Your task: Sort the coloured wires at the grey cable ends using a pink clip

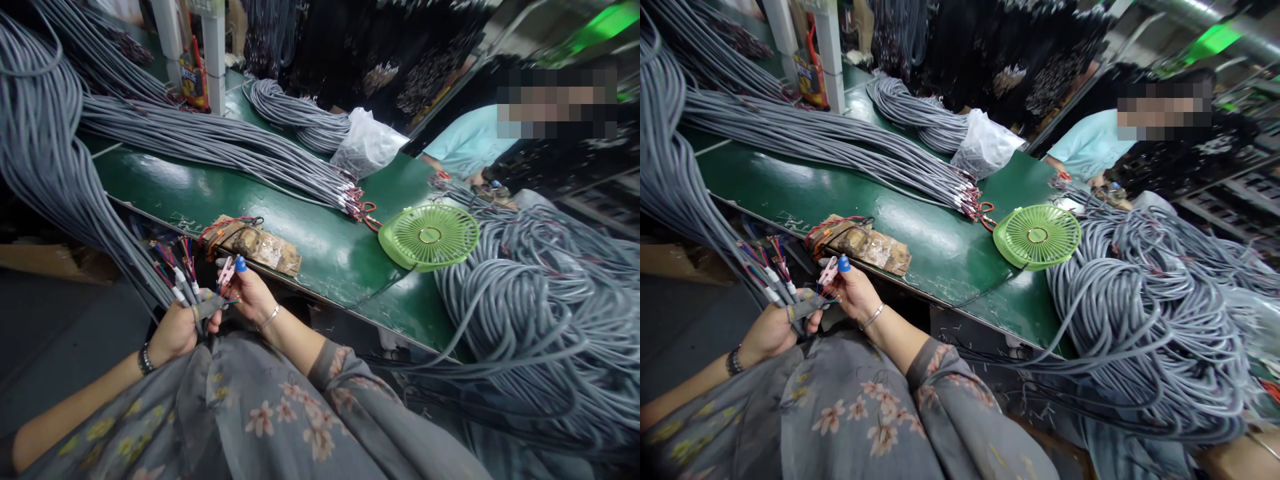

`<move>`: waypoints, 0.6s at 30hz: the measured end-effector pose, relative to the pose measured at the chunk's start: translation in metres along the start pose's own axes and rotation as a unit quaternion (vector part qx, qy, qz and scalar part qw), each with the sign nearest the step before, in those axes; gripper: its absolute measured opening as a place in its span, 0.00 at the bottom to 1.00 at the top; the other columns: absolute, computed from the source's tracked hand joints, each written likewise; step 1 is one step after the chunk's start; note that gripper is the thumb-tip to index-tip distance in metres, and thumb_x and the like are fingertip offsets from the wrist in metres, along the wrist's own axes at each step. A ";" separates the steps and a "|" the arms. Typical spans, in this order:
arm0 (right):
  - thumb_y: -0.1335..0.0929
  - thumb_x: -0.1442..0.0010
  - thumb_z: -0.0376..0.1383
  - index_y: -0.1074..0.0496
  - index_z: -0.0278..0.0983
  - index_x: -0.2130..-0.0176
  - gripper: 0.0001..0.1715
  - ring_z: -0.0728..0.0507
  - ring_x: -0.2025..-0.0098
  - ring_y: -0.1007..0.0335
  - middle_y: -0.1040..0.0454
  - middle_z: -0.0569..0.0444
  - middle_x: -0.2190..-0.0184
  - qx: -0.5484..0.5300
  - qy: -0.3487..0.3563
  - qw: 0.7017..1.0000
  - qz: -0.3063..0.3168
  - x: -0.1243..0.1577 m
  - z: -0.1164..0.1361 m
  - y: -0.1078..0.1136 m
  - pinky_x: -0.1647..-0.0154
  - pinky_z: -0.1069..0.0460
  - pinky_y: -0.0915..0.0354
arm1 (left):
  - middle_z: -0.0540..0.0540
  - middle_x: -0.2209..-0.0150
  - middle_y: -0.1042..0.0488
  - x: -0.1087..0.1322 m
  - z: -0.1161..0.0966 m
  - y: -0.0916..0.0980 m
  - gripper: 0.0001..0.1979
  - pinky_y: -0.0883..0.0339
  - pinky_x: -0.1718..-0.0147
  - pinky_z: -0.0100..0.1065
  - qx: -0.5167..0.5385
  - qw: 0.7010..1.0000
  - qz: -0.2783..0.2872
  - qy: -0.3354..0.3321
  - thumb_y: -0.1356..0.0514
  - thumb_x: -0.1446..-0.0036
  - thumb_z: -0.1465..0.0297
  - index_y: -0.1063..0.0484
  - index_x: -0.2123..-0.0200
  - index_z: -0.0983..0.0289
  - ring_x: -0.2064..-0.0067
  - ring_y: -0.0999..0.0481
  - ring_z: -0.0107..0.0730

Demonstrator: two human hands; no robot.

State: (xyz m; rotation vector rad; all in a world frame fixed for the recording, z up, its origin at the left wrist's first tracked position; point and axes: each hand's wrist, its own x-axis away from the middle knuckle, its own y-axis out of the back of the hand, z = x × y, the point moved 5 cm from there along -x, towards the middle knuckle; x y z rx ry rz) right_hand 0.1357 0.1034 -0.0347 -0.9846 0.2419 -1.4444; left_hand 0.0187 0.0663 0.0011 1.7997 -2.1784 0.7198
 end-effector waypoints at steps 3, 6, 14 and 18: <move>0.25 0.39 0.59 0.24 0.36 0.67 0.29 0.50 0.75 0.32 0.25 0.57 0.76 -0.007 -0.006 1.000 0.008 0.001 0.000 -0.001 0.73 0.57 0.32 | 0.48 0.85 0.29 0.000 -0.001 -0.001 0.22 0.36 0.82 0.26 -0.002 1.000 -0.004 0.001 0.21 0.72 0.55 0.26 0.85 0.63 0.82 0.34 0.24; 0.30 0.35 0.62 0.25 0.36 0.69 0.33 0.50 0.76 0.33 0.25 0.56 0.76 -0.008 -0.027 0.999 0.021 0.004 0.001 0.000 0.74 0.57 0.32 | 0.49 0.86 0.29 0.005 -0.005 -0.001 0.22 0.36 0.82 0.25 0.000 1.000 -0.011 -0.003 0.21 0.73 0.55 0.26 0.85 0.63 0.83 0.33 0.23; 0.27 0.33 0.52 0.23 0.35 0.67 0.23 0.50 0.75 0.32 0.25 0.56 0.76 -0.002 -0.010 1.000 0.026 0.006 0.006 0.002 0.73 0.57 0.32 | 0.48 0.86 0.28 0.017 -0.010 -0.002 0.23 0.36 0.83 0.25 0.039 0.998 -0.053 -0.007 0.19 0.79 0.57 0.25 0.85 0.63 0.83 0.33 0.23; 0.27 0.34 0.55 0.22 0.36 0.65 0.25 0.49 0.73 0.32 0.24 0.55 0.74 0.028 0.018 0.999 0.040 0.003 0.004 0.004 0.71 0.55 0.31 | 0.49 0.86 0.27 0.014 -0.010 -0.003 0.24 0.35 0.83 0.25 0.036 0.997 -0.073 -0.014 0.19 0.79 0.56 0.25 0.85 0.63 0.83 0.32 0.23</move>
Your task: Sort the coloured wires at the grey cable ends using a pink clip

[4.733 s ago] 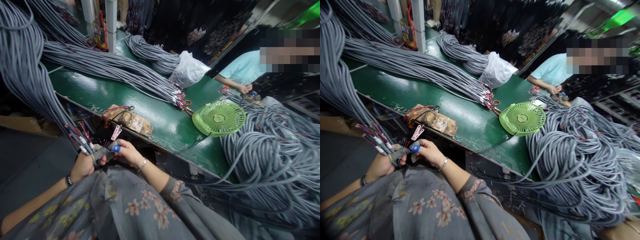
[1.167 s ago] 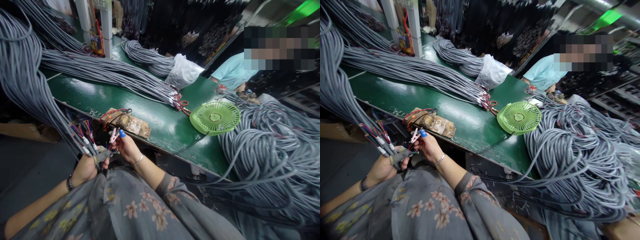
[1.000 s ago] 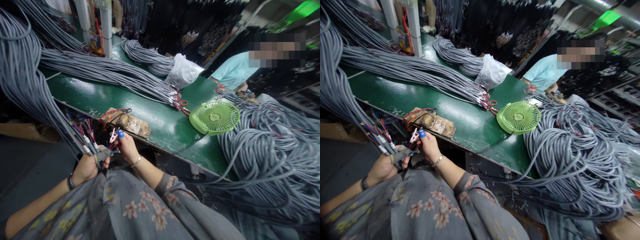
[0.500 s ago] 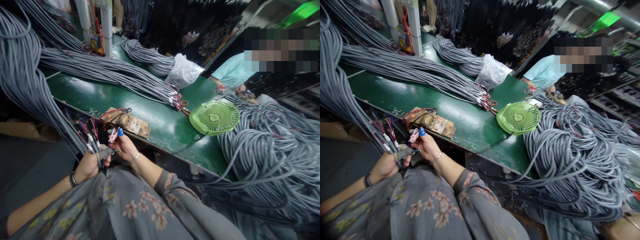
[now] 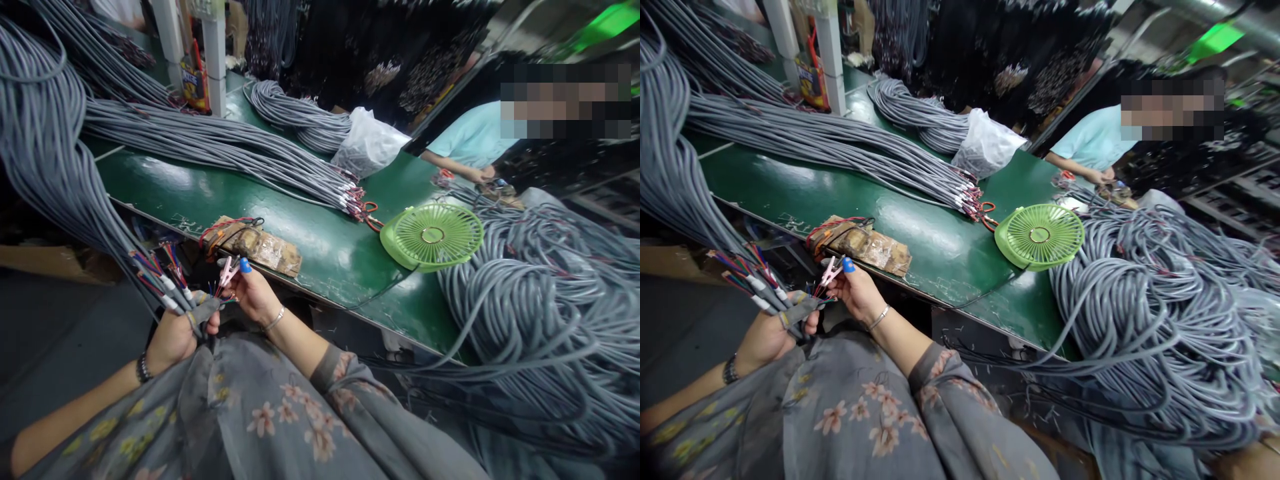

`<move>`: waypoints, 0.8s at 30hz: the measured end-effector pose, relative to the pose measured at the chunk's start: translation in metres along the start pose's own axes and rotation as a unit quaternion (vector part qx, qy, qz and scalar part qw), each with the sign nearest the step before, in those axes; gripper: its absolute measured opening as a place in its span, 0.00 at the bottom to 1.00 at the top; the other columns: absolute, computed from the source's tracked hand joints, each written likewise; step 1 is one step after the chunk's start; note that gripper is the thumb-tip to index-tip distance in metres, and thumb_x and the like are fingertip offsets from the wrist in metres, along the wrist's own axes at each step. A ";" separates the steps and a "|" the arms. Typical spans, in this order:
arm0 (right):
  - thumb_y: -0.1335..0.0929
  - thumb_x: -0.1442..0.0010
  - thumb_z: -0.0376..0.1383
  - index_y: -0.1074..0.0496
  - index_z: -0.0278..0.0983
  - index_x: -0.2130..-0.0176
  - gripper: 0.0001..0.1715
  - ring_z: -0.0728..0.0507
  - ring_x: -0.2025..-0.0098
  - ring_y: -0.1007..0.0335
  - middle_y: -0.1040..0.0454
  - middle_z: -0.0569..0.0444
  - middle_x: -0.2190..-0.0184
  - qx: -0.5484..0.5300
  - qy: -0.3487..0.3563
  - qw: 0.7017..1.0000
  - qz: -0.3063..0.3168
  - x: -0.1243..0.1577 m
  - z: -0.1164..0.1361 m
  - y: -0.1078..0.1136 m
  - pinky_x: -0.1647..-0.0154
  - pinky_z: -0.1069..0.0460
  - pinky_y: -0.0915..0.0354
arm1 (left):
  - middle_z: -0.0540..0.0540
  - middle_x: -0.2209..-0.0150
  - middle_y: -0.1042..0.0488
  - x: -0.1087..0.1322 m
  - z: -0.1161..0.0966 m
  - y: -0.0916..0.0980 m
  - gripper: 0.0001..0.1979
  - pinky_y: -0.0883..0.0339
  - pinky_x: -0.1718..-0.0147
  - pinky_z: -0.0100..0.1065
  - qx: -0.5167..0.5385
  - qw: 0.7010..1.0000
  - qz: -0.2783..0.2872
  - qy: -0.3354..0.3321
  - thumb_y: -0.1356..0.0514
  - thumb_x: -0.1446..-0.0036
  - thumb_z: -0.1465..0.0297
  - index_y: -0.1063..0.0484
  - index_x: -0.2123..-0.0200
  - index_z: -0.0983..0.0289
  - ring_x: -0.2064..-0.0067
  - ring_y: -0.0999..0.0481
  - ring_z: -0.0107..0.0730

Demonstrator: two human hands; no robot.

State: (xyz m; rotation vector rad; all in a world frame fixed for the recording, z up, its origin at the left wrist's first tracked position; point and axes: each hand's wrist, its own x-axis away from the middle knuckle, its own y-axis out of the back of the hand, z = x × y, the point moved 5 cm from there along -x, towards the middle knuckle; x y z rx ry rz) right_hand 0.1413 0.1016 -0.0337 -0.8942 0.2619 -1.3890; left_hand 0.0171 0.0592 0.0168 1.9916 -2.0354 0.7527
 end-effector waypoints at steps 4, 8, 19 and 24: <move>0.30 0.36 0.62 0.22 0.37 0.67 0.32 0.48 0.73 0.34 0.25 0.53 0.73 0.068 0.043 0.997 -0.009 -0.006 -0.005 0.008 0.69 0.52 0.32 | 0.49 0.86 0.27 -0.002 0.000 -0.002 0.22 0.35 0.83 0.25 -0.003 1.000 0.003 -0.007 0.20 0.77 0.56 0.25 0.85 0.63 0.83 0.32 0.24; 0.30 0.37 0.64 0.22 0.37 0.71 0.34 0.46 0.72 0.31 0.27 0.55 0.77 0.162 0.149 0.973 -0.072 -0.007 0.000 0.017 0.65 0.51 0.32 | 0.49 0.86 0.27 -0.002 0.000 -0.004 0.21 0.36 0.84 0.25 -0.001 1.000 0.005 -0.015 0.20 0.76 0.57 0.24 0.84 0.63 0.83 0.32 0.24; 0.27 0.37 0.59 0.24 0.35 0.68 0.30 0.48 0.73 0.30 0.23 0.54 0.74 -0.058 0.000 0.998 -0.038 -0.011 -0.009 -0.003 0.69 0.54 0.28 | 0.49 0.85 0.26 -0.009 0.006 0.001 0.20 0.35 0.83 0.25 -0.010 1.000 0.001 -0.009 0.21 0.76 0.59 0.24 0.84 0.63 0.83 0.31 0.24; 0.31 0.34 0.61 0.25 0.36 0.68 0.32 0.47 0.73 0.29 0.23 0.54 0.74 -0.070 -0.025 0.996 -0.045 -0.006 -0.009 -0.004 0.72 0.54 0.31 | 0.49 0.86 0.27 -0.006 0.005 0.001 0.21 0.35 0.83 0.25 -0.011 1.000 -0.003 -0.008 0.21 0.76 0.57 0.24 0.84 0.63 0.83 0.31 0.24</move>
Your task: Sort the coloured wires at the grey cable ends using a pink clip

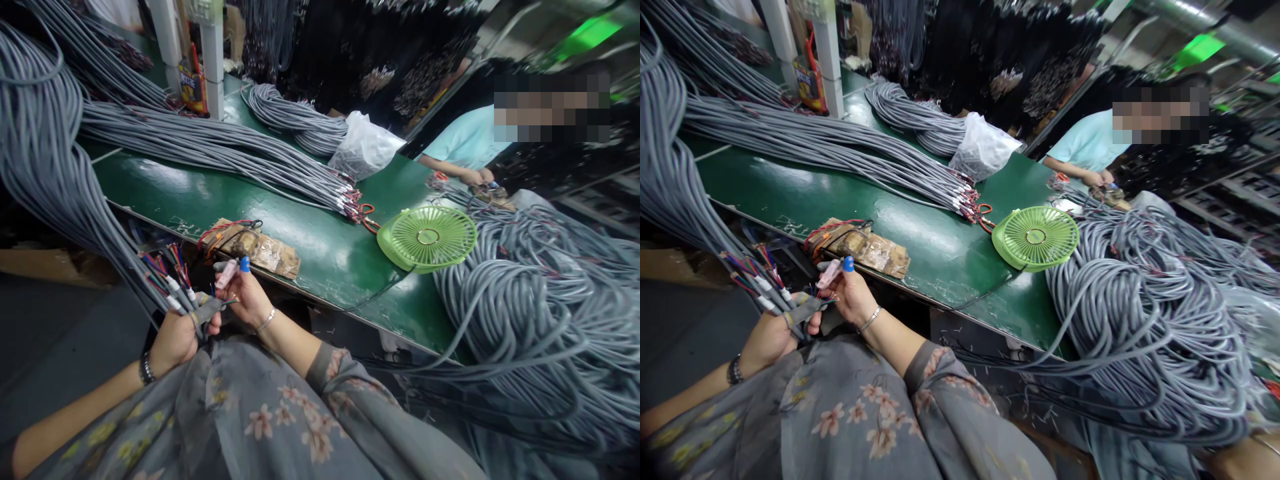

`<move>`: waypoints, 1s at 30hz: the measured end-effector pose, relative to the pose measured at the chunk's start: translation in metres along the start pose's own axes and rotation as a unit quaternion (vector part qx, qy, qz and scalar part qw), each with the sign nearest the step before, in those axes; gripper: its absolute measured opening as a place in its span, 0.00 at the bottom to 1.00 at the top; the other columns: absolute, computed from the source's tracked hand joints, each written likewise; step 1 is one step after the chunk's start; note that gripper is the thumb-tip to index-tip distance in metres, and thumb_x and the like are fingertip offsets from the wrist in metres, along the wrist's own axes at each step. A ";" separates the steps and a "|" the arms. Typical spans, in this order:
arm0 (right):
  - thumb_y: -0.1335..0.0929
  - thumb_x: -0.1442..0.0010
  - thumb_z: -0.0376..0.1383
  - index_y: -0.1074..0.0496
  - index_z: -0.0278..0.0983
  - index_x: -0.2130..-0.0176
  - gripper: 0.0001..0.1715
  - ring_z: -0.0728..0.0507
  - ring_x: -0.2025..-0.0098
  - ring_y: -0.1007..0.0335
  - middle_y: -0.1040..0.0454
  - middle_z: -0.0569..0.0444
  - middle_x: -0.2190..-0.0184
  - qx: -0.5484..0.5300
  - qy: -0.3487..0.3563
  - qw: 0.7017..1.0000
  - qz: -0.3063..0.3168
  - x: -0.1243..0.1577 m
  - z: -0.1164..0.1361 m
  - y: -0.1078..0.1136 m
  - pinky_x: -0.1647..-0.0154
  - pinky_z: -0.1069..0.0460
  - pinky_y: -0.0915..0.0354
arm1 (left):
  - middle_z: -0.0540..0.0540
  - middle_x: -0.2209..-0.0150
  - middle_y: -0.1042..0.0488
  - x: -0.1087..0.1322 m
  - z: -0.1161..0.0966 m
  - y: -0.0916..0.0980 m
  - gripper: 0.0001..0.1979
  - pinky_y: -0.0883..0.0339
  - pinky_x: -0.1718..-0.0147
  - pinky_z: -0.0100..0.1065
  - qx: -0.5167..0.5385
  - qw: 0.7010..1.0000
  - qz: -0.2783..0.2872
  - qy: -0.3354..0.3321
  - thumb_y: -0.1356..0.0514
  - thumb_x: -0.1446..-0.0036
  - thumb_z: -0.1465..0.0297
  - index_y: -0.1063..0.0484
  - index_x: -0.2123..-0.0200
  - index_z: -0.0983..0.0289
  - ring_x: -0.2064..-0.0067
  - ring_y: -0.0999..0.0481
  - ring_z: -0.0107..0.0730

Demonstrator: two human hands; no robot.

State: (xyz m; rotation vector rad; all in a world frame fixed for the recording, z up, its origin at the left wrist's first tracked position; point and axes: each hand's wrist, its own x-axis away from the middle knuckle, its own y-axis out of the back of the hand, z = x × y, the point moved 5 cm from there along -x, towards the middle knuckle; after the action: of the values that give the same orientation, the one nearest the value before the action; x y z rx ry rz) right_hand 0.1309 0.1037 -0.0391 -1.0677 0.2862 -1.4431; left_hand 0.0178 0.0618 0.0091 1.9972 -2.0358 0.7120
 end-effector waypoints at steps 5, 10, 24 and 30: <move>0.34 0.31 0.61 0.24 0.36 0.66 0.32 0.48 0.72 0.29 0.22 0.52 0.70 0.015 -0.027 0.999 0.037 0.006 0.003 0.000 0.70 0.54 0.31 | 0.50 0.86 0.27 0.007 -0.003 -0.001 0.22 0.34 0.83 0.25 0.006 1.000 0.007 -0.001 0.20 0.77 0.57 0.25 0.85 0.64 0.83 0.31 0.24; 0.28 0.32 0.52 0.23 0.36 0.67 0.23 0.49 0.74 0.32 0.24 0.54 0.73 0.024 -0.010 0.999 0.026 0.009 0.007 0.001 0.72 0.56 0.34 | 0.50 0.85 0.26 0.008 -0.003 0.002 0.21 0.34 0.82 0.26 0.021 1.000 -0.002 -0.014 0.20 0.74 0.59 0.25 0.84 0.64 0.82 0.30 0.25; 0.25 0.36 0.52 0.22 0.36 0.68 0.23 0.49 0.73 0.33 0.25 0.56 0.76 -0.005 -0.002 1.000 -0.015 0.002 0.006 -0.003 0.70 0.56 0.33 | 0.49 0.85 0.26 0.000 -0.001 0.000 0.22 0.34 0.82 0.24 0.019 0.999 -0.038 0.004 0.20 0.79 0.59 0.25 0.83 0.63 0.82 0.31 0.24; 0.27 0.37 0.60 0.24 0.37 0.66 0.28 0.48 0.72 0.31 0.23 0.54 0.72 0.007 -0.004 1.000 0.015 0.004 0.003 -0.001 0.71 0.55 0.34 | 0.48 0.85 0.27 -0.001 0.001 0.005 0.22 0.35 0.82 0.26 0.016 0.999 -0.029 -0.007 0.20 0.77 0.59 0.25 0.82 0.63 0.82 0.31 0.24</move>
State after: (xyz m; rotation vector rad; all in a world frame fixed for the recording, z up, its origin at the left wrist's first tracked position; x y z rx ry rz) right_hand 0.1331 0.1014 -0.0352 -1.0536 0.2859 -1.4124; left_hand 0.0129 0.0619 0.0069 2.0764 -1.9781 0.7252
